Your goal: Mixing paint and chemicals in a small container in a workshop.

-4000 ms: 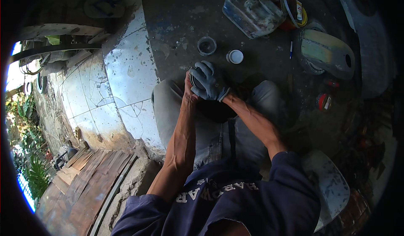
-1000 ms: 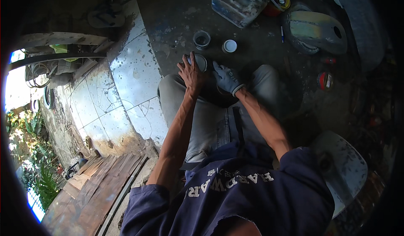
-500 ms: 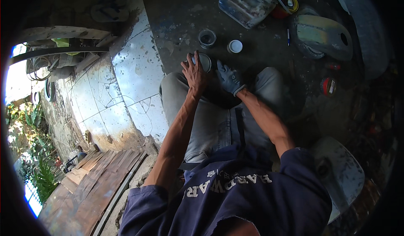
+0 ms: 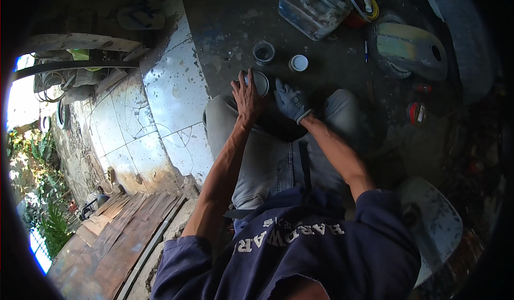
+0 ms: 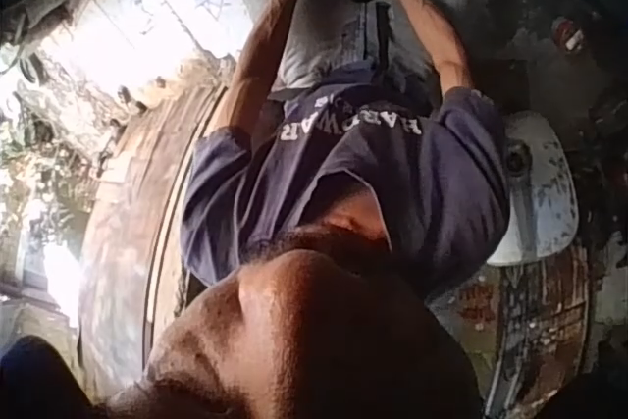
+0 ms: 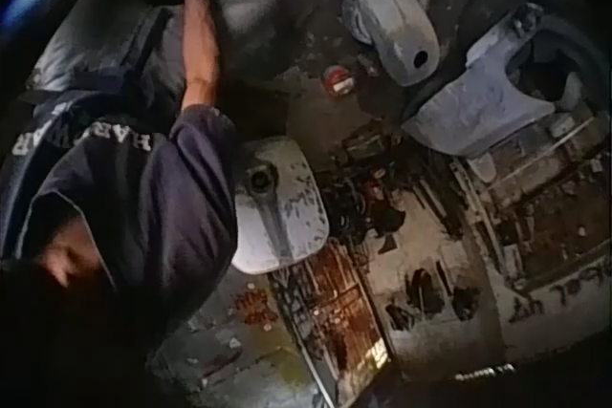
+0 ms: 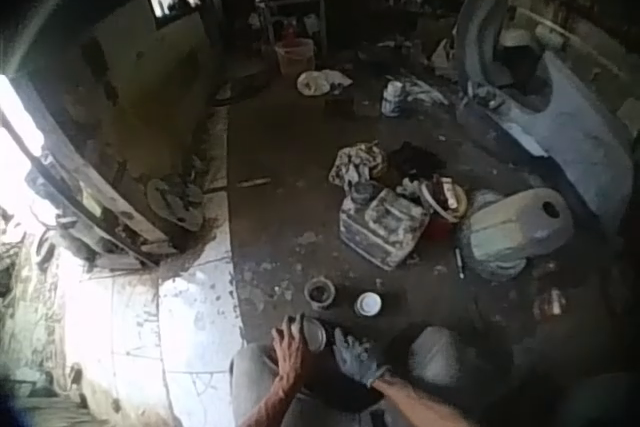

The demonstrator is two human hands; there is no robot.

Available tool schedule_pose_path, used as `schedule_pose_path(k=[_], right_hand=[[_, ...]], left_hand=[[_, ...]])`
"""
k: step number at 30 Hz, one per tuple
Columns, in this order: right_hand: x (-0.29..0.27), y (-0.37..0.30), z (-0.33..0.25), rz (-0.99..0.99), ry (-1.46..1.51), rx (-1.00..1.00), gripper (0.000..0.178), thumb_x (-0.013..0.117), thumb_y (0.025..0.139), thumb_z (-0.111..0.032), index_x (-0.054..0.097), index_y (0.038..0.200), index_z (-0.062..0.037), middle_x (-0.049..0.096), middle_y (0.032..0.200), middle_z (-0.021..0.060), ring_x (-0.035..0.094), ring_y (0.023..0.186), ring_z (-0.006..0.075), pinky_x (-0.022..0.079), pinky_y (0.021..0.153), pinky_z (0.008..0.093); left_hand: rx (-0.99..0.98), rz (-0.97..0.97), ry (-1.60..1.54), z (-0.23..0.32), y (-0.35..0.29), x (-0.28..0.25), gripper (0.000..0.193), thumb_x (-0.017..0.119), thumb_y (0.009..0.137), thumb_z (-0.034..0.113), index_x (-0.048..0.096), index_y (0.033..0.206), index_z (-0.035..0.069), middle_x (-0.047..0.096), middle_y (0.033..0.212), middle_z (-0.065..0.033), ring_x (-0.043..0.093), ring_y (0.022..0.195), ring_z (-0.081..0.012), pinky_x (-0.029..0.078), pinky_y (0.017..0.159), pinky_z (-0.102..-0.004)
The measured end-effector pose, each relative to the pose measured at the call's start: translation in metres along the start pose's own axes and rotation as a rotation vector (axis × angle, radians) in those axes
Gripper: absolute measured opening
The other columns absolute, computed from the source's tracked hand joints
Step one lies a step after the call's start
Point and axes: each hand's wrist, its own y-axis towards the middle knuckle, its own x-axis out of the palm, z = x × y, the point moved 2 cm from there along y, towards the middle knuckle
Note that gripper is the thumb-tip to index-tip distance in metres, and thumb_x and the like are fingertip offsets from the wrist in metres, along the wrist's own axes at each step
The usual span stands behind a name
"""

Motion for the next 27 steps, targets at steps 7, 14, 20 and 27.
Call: schedule_pose_path(k=[7, 14, 20, 27], right_hand=[[0.008, -0.003, 0.012, 0.095, 0.005, -0.054, 0.048, 0.059, 0.101, -0.029, 0.056, 0.141, -0.0023, 0.069, 0.098, 0.0199, 0.069, 0.081, 0.0400, 0.056, 0.070, 0.0507], [-0.066, -0.007, 0.037, 0.211, -0.083, 0.596, 0.046, 0.053, 0.104, -0.033, 0.060, 0.138, -0.0017, 0.071, 0.117, 0.0258, 0.071, 0.099, 0.0447, 0.056, 0.080, 0.0543], [-0.020, 0.004, 0.191, -0.130, -0.058, 1.067, 0.045, 0.062, 0.092, -0.027, 0.069, 0.125, 0.0028, 0.071, 0.121, 0.0290, 0.069, 0.112, 0.0458, 0.056, 0.091, 0.0514], [-0.026, -0.003, 0.214, -0.013, -0.137, 0.916, 0.051, 0.066, 0.087, -0.024, 0.067, 0.132, 0.0009, 0.063, 0.135, 0.0318, 0.061, 0.126, 0.0470, 0.049, 0.104, 0.0494]], left_hand=[[0.005, -0.089, -0.054, 0.000, -0.003, -0.003, 0.106, 0.092, 0.067, 0.038, 0.040, 0.154, 0.007, 0.043, 0.147, -0.0225, 0.045, 0.125, -0.0476, 0.044, 0.105, -0.0550], [-0.131, -0.098, -0.046, -0.002, -0.005, -0.022, 0.102, 0.092, 0.070, 0.037, 0.042, 0.155, 0.010, 0.035, 0.157, -0.0237, 0.045, 0.130, -0.0515, 0.055, 0.098, -0.0565], [0.071, -0.228, -0.127, 0.024, 0.006, -0.006, 0.098, 0.093, 0.069, 0.025, 0.045, 0.153, 0.011, 0.040, 0.154, -0.0219, 0.048, 0.128, -0.0531, 0.056, 0.099, -0.0567], [0.041, -0.262, -0.154, 0.044, -0.005, -0.024, 0.112, 0.091, 0.071, 0.028, 0.030, 0.163, 0.016, 0.027, 0.165, -0.0233, 0.032, 0.145, -0.0584, 0.047, 0.105, -0.0690]])
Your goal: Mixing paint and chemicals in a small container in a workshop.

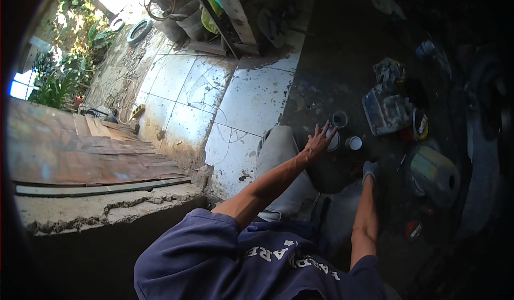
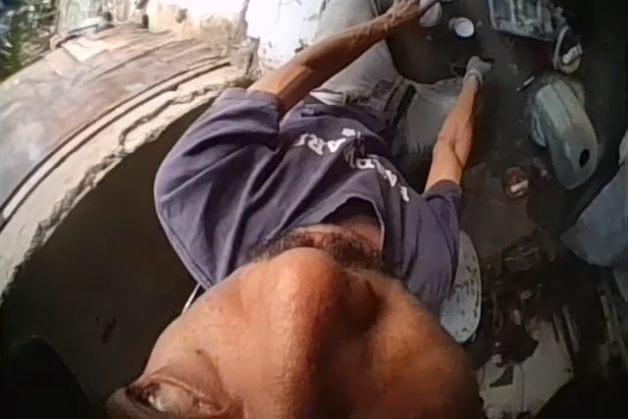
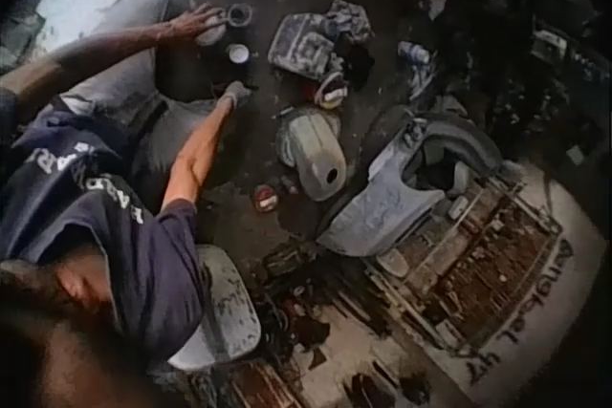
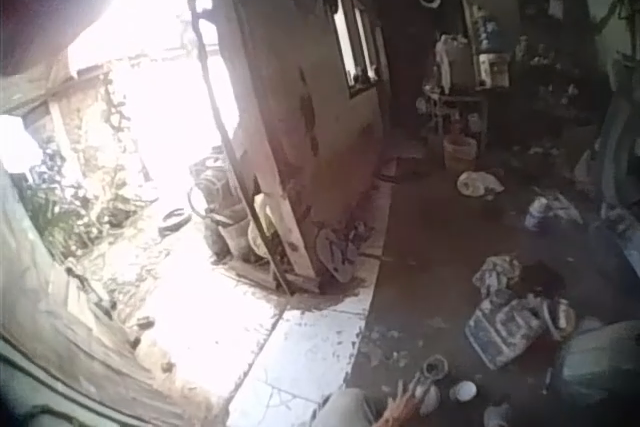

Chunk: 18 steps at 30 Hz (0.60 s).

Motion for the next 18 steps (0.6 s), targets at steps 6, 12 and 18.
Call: schedule_pose_path(k=[6, 12, 18], right_hand=[[-0.051, -0.133, -0.122, 0.026, 0.352, -0.788, 0.063, 0.072, 0.093, -0.033, 0.055, 0.146, -0.0035, 0.054, 0.148, 0.0278, 0.051, 0.140, 0.0428, 0.043, 0.115, 0.0477], [-0.031, -0.194, -0.225, -0.093, -0.047, -0.788, 0.086, 0.074, 0.090, -0.034, 0.032, 0.163, -0.0158, 0.029, 0.165, 0.0269, 0.035, 0.149, 0.0481, 0.034, 0.121, 0.0495], [0.016, -0.148, -0.237, -0.114, -0.439, -0.648, 0.065, 0.069, 0.096, -0.037, 0.044, 0.152, -0.0146, 0.056, 0.137, 0.0130, 0.057, 0.127, 0.0266, 0.046, 0.104, 0.0400]], left_hand=[[0.083, 0.591, -0.176, -0.030, -0.098, -0.045, 0.065, 0.081, 0.084, 0.021, 0.053, 0.141, 0.008, 0.047, 0.147, -0.0230, 0.046, 0.133, -0.0475, 0.047, 0.102, -0.0569], [-0.265, 0.934, -0.279, -0.101, -0.191, -0.104, 0.030, 0.078, 0.091, 0.022, 0.060, 0.082, 0.001, 0.061, 0.083, -0.0160, 0.060, 0.088, -0.0349, 0.048, 0.079, -0.0464], [-0.512, 1.083, -0.482, -0.126, -0.257, -0.110, 0.025, 0.079, 0.090, 0.020, 0.065, 0.087, 0.000, 0.069, 0.085, -0.0163, 0.069, 0.081, -0.0314, 0.055, 0.076, -0.0410]])
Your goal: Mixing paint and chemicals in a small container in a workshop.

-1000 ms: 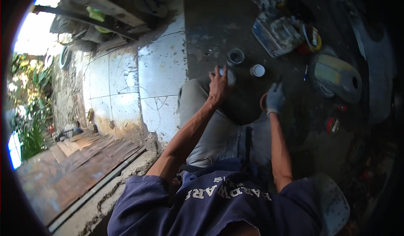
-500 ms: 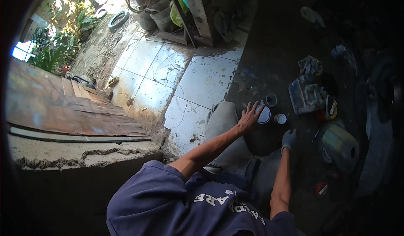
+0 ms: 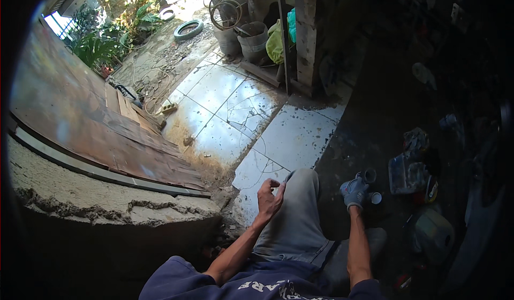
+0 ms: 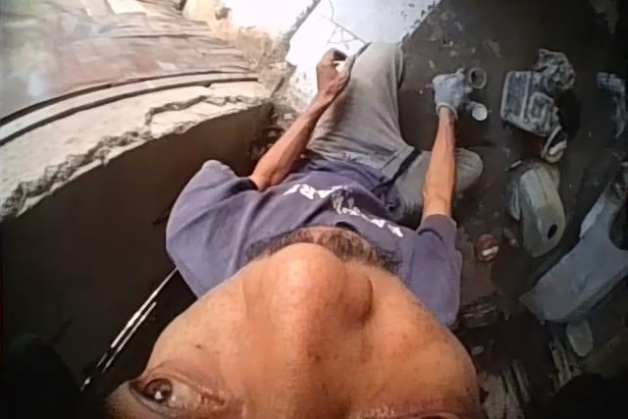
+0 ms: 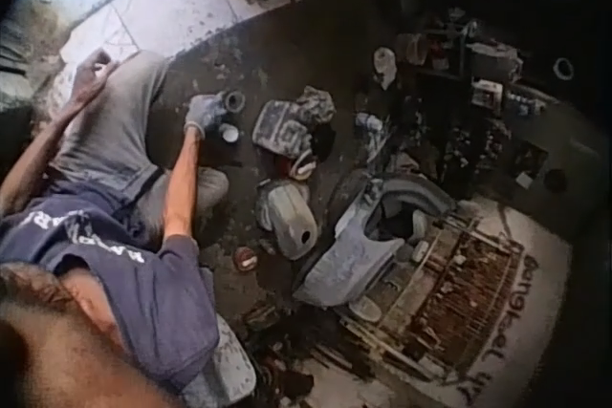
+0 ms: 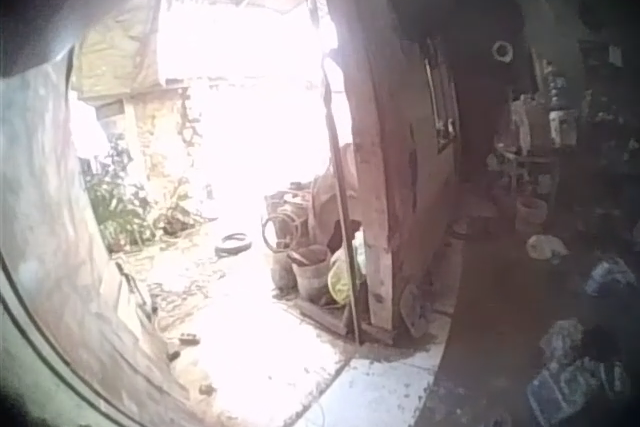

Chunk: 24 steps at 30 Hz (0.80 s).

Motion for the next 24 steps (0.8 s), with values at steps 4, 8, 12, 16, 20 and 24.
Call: schedule_pose_path(k=[4, 8, 12, 16, 20, 24], right_hand=[[-0.006, -0.017, -0.021, 0.061, -0.040, -0.026, 0.078, 0.078, 0.088, -0.039, 0.042, 0.155, -0.0180, 0.053, 0.142, 0.0119, 0.056, 0.129, 0.0271, 0.045, 0.107, 0.0400], [-0.014, 0.019, 0.030, -0.116, 0.011, 0.015, 0.116, 0.094, 0.069, -0.049, 0.029, 0.162, -0.0239, 0.041, 0.154, 0.0169, 0.046, 0.141, 0.0309, 0.040, 0.116, 0.0413], [-0.076, -0.032, -0.061, -0.416, -0.232, -0.108, 0.136, 0.091, 0.069, -0.060, 0.007, 0.167, -0.0165, 0.029, 0.168, 0.0150, 0.033, 0.153, 0.0372, 0.030, 0.123, 0.0505], [-0.125, -0.018, -0.044, -0.402, -0.046, -0.128, 0.073, 0.084, 0.080, -0.041, 0.057, 0.143, -0.0169, 0.056, 0.149, 0.0183, 0.055, 0.136, 0.0332, 0.042, 0.114, 0.0494], [-0.203, -0.042, -0.072, -0.257, 0.207, -0.389, 0.018, 0.070, 0.086, -0.021, 0.078, 0.089, -0.0042, 0.076, 0.085, 0.0168, 0.074, 0.081, 0.0322, 0.056, 0.077, 0.0426], [-0.319, -0.049, -0.124, -0.562, 0.336, -0.126, 0.028, 0.071, 0.093, -0.028, 0.077, 0.082, -0.0027, 0.074, 0.071, 0.0115, 0.070, 0.067, 0.0200, 0.053, 0.065, 0.0388]], left_hand=[[-0.141, -0.008, -0.012, 0.006, -0.036, -0.036, 0.028, 0.080, 0.090, 0.020, 0.067, 0.103, -0.001, 0.070, 0.098, -0.0169, 0.070, 0.087, -0.0308, 0.058, 0.080, -0.0411], [0.012, -0.091, 0.070, 0.076, -0.050, -0.047, 0.032, 0.080, 0.090, 0.019, 0.065, 0.109, -0.001, 0.067, 0.106, -0.0168, 0.070, 0.095, -0.0301, 0.059, 0.083, -0.0395], [-0.093, -0.086, 0.211, 0.117, -0.049, -0.131, 0.033, 0.080, 0.089, 0.018, 0.064, 0.112, 0.002, 0.065, 0.107, -0.0177, 0.068, 0.095, -0.0331, 0.056, 0.087, -0.0404], [-0.323, -0.087, 0.204, 0.163, -0.043, -0.162, 0.020, 0.073, 0.095, 0.018, 0.063, 0.096, 0.001, 0.066, 0.093, -0.0188, 0.063, 0.091, -0.0374, 0.050, 0.077, -0.0466], [-0.714, -0.077, 0.227, 0.169, -0.024, -0.191, 0.027, 0.071, 0.097, 0.020, 0.058, 0.086, 0.000, 0.064, 0.080, -0.0194, 0.062, 0.085, -0.0403, 0.047, 0.073, -0.0505], [-0.950, 0.237, 0.058, 0.140, 0.008, -0.176, 0.019, 0.069, 0.095, 0.013, 0.056, 0.090, 0.000, 0.065, 0.081, -0.0196, 0.063, 0.083, -0.0425, 0.048, 0.074, -0.0522]])
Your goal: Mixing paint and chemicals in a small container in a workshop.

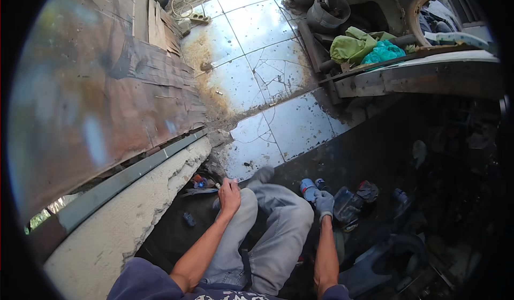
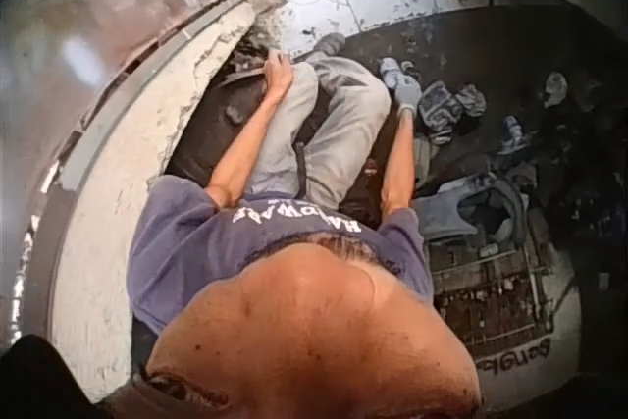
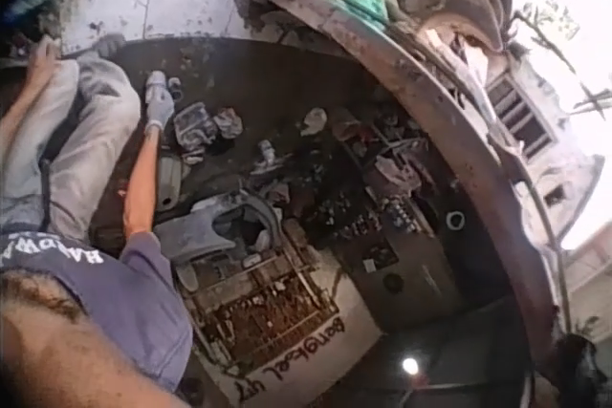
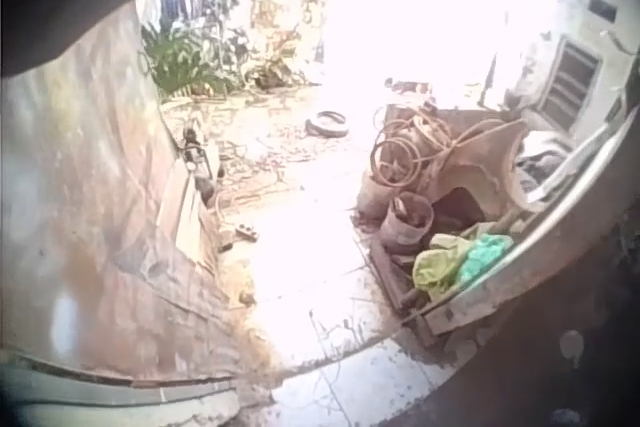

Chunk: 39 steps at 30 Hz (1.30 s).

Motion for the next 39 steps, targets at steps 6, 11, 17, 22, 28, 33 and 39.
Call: schedule_pose_path(k=[6, 11, 17, 22, 28, 33, 39], right_hand=[[-0.044, -0.077, -0.028, -0.069, -0.229, -0.300, 0.024, 0.060, 0.095, -0.016, 0.075, 0.110, -0.0061, 0.078, 0.099, 0.0171, 0.076, 0.091, 0.0290, 0.057, 0.084, 0.0391], [-0.044, -0.097, -0.046, -0.771, -0.487, 0.295, 0.031, 0.074, 0.092, -0.033, 0.079, 0.114, -0.0115, 0.079, 0.113, 0.0078, 0.072, 0.099, 0.0186, 0.055, 0.089, 0.0350], [-0.061, -0.054, -0.113, -0.576, 0.035, 0.273, 0.039, 0.071, 0.095, -0.035, 0.074, 0.126, -0.0114, 0.076, 0.122, 0.0115, 0.071, 0.115, 0.0251, 0.054, 0.097, 0.0350], [-0.111, -0.020, -0.266, -0.388, -0.081, 0.144, 0.034, 0.066, 0.100, -0.026, 0.072, 0.128, -0.0079, 0.078, 0.112, 0.0094, 0.074, 0.102, 0.0198, 0.057, 0.091, 0.0335], [-0.136, 0.006, -0.352, -0.130, 0.575, 0.529, 0.024, 0.056, 0.107, -0.020, 0.065, 0.126, -0.0090, 0.074, 0.096, 0.0043, 0.068, 0.077, 0.0131, 0.052, 0.066, 0.0292], [-0.079, -0.019, -0.434, -0.001, 0.759, 0.831, 0.026, 0.058, 0.107, -0.027, 0.062, 0.127, -0.0106, 0.073, 0.093, 0.0045, 0.067, 0.075, 0.0130, 0.052, 0.063, 0.0297], [-0.030, -0.006, -0.563, -0.051, 0.731, 0.837, 0.023, 0.055, 0.103, -0.031, 0.068, 0.096, -0.0129, 0.065, 0.077, 0.0038, 0.058, 0.064, 0.0177, 0.049, 0.057, 0.0347]], left_hand=[[0.012, 0.000, 0.138, 0.030, 0.060, 0.019, 0.037, 0.081, 0.074, 0.008, 0.070, 0.109, 0.000, 0.075, 0.097, -0.0191, 0.073, 0.093, -0.0387, 0.056, 0.088, -0.0437], [-0.494, -0.044, -0.107, 0.110, 0.133, -0.014, 0.038, 0.087, 0.081, 0.028, 0.069, 0.097, -0.001, 0.078, 0.081, -0.0143, 0.076, 0.081, -0.0285, 0.059, 0.077, -0.0381], [-0.276, -0.090, 0.510, 0.188, 0.263, -0.057, 0.026, 0.064, 0.098, 0.027, 0.073, 0.097, 0.002, 0.074, 0.098, -0.0280, 0.068, 0.101, -0.0498, 0.051, 0.089, -0.0574], [-0.095, 0.022, 0.461, 0.284, 0.400, -0.077, 0.038, 0.070, 0.086, 0.018, 0.057, 0.118, 0.001, 0.067, 0.115, -0.0268, 0.062, 0.114, -0.0453, 0.049, 0.099, -0.0516], [0.036, 0.073, 0.124, 0.614, 0.597, -0.003, 0.044, 0.079, 0.086, 0.042, 0.074, 0.099, 0.001, 0.078, 0.099, -0.0173, 0.074, 0.097, -0.0306, 0.056, 0.089, -0.0398], [0.517, 0.156, 0.000, 0.908, 0.781, 0.093, 0.050, 0.076, 0.090, 0.049, 0.077, 0.099, -0.001, 0.078, 0.096, -0.0183, 0.075, 0.092, -0.0314, 0.056, 0.087, -0.0407], [0.956, 0.071, -0.014, 1.223, 0.923, 0.270, 0.053, 0.077, 0.088, 0.045, 0.072, 0.109, -0.004, 0.076, 0.104, -0.0195, 0.072, 0.100, -0.0371, 0.053, 0.094, -0.0460]])
